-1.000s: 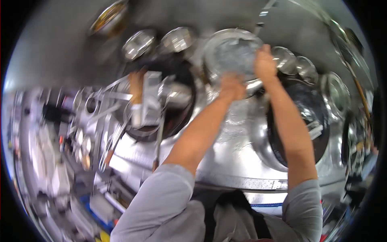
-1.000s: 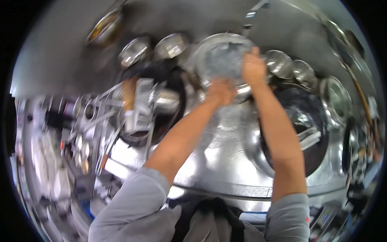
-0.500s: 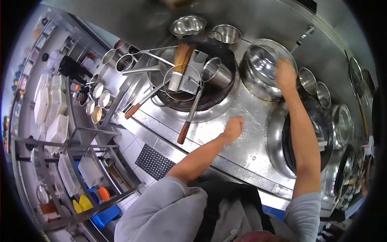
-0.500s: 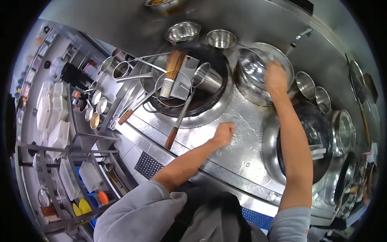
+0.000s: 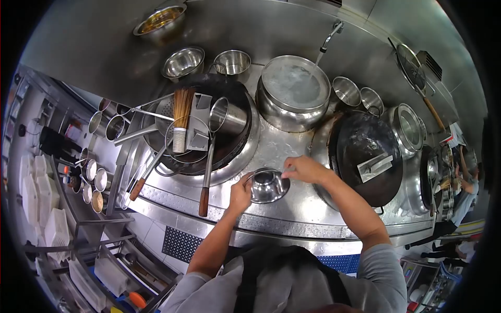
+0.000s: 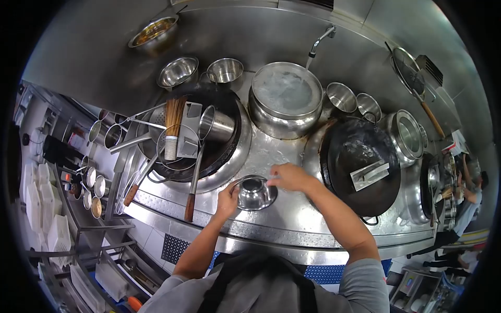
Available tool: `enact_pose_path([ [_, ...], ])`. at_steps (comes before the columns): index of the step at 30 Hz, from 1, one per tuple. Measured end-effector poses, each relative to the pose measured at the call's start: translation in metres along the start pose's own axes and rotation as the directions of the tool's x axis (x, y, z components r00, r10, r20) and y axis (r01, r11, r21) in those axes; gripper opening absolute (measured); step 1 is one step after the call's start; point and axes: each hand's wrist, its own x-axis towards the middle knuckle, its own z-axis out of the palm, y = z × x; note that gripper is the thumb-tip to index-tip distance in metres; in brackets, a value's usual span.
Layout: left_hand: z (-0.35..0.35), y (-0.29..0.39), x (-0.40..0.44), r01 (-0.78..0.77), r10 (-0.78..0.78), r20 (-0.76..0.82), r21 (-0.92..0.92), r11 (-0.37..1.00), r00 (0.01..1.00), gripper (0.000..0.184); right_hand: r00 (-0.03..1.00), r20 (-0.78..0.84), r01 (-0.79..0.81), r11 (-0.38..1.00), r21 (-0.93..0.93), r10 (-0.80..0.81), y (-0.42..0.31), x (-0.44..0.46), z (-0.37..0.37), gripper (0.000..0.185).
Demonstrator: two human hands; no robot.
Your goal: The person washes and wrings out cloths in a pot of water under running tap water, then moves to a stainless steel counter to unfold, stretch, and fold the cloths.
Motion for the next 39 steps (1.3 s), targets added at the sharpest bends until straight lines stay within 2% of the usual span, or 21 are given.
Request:
enact_pose_path([
  [3, 0.012, -0.028, -0.020, -0.340, 0.332, -0.271, 0.021, 0.940, 0.903, 0.042, 0.987, -0.142, 0.069, 0.996, -0.056, -0.077, 0.057, 0.003, 0.015, 0.035],
  [6, 0.012, 0.001, -0.041, -0.526, 0.553, -0.361, 0.180, 0.831, 0.751, 0.050, 0.954, -0.228, 0.161, 0.975, -0.156, -0.194, 0.093, 0.017, 0.025, 0.024],
  [8, 0.034, -0.029, -0.024, -0.558, 0.609, -0.252, 0.247, 0.792, 0.752, 0.052, 0.873, -0.475, 0.014, 0.978, -0.207, -0.112, 0.117, 0.026, 0.051, 0.012],
  [10, 0.034, -0.033, -0.033, -0.351, 0.353, 0.005, 0.093, 0.932, 0.936, 0.047, 0.788, -0.615, 0.100, 0.993, 0.060, -0.042, 0.159, 0.042, 0.090, 0.015],
  [12, 0.052, -0.047, -0.029, -0.564, 0.649, -0.067, 0.434, 0.703, 0.758, 0.045, 0.904, -0.407, -0.138, 0.990, 0.011, 0.131, 0.140, 0.040, 0.088, 0.031],
  [13, 0.053, -0.033, -0.046, -0.574, 0.637, -0.151, 0.317, 0.755, 0.756, 0.051, 0.804, -0.585, 0.283, 0.932, 0.226, -0.102, 0.143, 0.041, 0.111, 0.035],
  [14, 0.063, -0.049, -0.047, -0.594, 0.731, -0.195, 0.466, 0.656, 0.654, 0.054, 0.886, -0.459, 0.110, 0.934, 0.339, 0.062, 0.149, 0.043, 0.120, 0.042],
  [16, 0.063, -0.030, -0.088, -0.158, 0.228, -0.117, 0.428, 0.890, 0.967, 0.055, 0.905, -0.382, 0.005, 0.890, 0.456, 0.190, 0.158, 0.045, 0.146, 0.046],
  [17, 0.068, -0.030, -0.110, -0.100, 0.199, -0.273, 0.338, 0.936, 0.941, 0.053, 0.905, -0.277, -0.130, 0.831, 0.541, 0.322, 0.144, 0.034, 0.152, 0.043],
  [18, 0.076, -0.028, -0.131, -0.066, 0.165, -0.411, 0.245, 0.967, 0.897, 0.052, 0.900, -0.394, 0.044, 0.863, 0.503, 0.184, 0.146, 0.035, 0.171, 0.038],
  [21, 0.075, -0.042, -0.211, -0.091, 0.045, -0.781, -0.016, 0.996, 0.623, 0.047, 0.784, -0.583, 0.316, 0.945, 0.081, -0.212, 0.167, 0.025, 0.213, 0.029],
  [25, 0.071, -0.083, -0.353, -0.281, -0.270, -0.946, -0.312, 0.908, 0.176, 0.042, 0.862, -0.392, 0.399, 0.907, 0.135, -0.321, 0.122, 0.002, 0.244, 0.014],
  [27, 0.084, -0.118, -0.430, -0.094, -0.273, -0.943, -0.260, 0.961, -0.192, 0.037, 0.861, -0.269, 0.439, 0.898, -0.034, -0.431, 0.077, -0.014, 0.244, 0.003],
  [29, 0.110, -0.138, -0.512, 0.040, -0.255, -0.830, -0.315, 0.948, -0.496, 0.031, 0.888, -0.105, 0.458, 0.878, 0.137, -0.447, 0.033, -0.025, 0.247, 0.018],
  [30, 0.118, -0.135, -0.561, -0.146, -0.629, -0.629, -0.645, 0.750, -0.457, 0.031, 0.888, -0.027, 0.453, 0.864, 0.221, -0.459, 0.011, -0.032, 0.250, 0.027],
  [32, 0.145, -0.203, -0.631, 0.116, -0.216, -0.504, -0.548, 0.828, -0.836, 0.030, 0.907, 0.055, 0.361, 0.838, 0.409, -0.418, -0.034, -0.050, 0.256, 0.038],
  [33, 0.147, -0.207, -0.675, -0.167, -0.426, -0.393, -0.545, 0.822, -0.815, 0.027, 0.908, 0.100, 0.308, 0.812, 0.496, -0.406, -0.054, -0.057, 0.262, 0.045],
  [36, 0.145, -0.246, -0.793, -0.324, -0.446, -0.134, -0.511, 0.796, -0.885, 0.022, 0.761, 0.334, 0.334, 0.778, 0.533, -0.556, -0.088, -0.072, 0.290, 0.056],
  [37, 0.147, -0.272, -0.831, -0.436, -0.502, -0.089, -0.382, 0.815, -0.860, 0.027, 0.659, 0.406, 0.502, 0.772, 0.389, -0.633, -0.101, -0.078, 0.297, 0.052],
  [38, 0.139, -0.287, -0.862, -0.506, -0.504, 0.059, -0.193, 0.841, -0.861, 0.027, 0.657, 0.453, 0.484, 0.797, 0.360, -0.603, -0.113, -0.090, 0.306, 0.050],
  [39, 0.143, -0.317, -0.897, -0.478, -0.484, 0.052, -0.280, 0.832, -0.873, 0.025, 0.651, 0.492, 0.472, 0.816, 0.334, -0.578, -0.128, -0.109, 0.319, 0.048],
])
